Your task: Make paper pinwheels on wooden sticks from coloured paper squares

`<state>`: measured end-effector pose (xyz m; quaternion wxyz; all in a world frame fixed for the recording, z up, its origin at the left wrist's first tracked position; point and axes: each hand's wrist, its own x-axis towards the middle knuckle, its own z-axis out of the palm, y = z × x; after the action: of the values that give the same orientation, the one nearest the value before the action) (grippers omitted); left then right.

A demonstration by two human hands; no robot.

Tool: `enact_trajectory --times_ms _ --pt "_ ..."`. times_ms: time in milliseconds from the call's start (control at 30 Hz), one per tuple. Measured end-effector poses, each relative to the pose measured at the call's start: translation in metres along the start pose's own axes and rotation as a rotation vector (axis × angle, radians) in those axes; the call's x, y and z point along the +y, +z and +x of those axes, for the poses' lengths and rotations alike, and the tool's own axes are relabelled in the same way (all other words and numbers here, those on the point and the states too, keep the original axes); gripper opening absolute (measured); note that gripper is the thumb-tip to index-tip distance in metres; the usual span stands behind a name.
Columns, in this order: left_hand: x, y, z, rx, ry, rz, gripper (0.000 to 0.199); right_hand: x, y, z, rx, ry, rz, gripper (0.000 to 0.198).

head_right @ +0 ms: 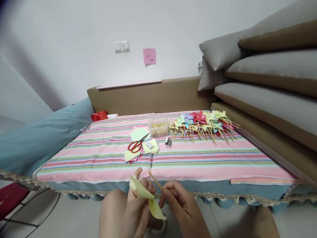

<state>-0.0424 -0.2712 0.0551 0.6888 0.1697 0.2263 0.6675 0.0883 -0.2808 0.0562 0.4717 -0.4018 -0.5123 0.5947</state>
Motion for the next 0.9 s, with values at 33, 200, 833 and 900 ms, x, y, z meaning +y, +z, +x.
enact_trajectory --times_ms 33,200,833,900 --pt "-0.001 0.001 -0.002 -0.015 0.005 0.011 0.063 -0.002 -0.002 -0.003 -0.011 -0.018 -0.024 0.033" --pt "-0.006 0.004 -0.006 -0.054 0.074 0.062 0.061 -0.009 -0.007 -0.017 0.017 -0.046 -0.115 0.032" --pt "-0.008 0.004 -0.005 0.034 -0.002 0.077 0.070 -0.022 -0.009 -0.028 0.064 -0.031 -0.335 0.030" --pt "-0.007 0.003 -0.005 0.014 0.026 0.071 0.066 -0.025 -0.004 -0.029 0.047 -0.032 -0.358 0.030"
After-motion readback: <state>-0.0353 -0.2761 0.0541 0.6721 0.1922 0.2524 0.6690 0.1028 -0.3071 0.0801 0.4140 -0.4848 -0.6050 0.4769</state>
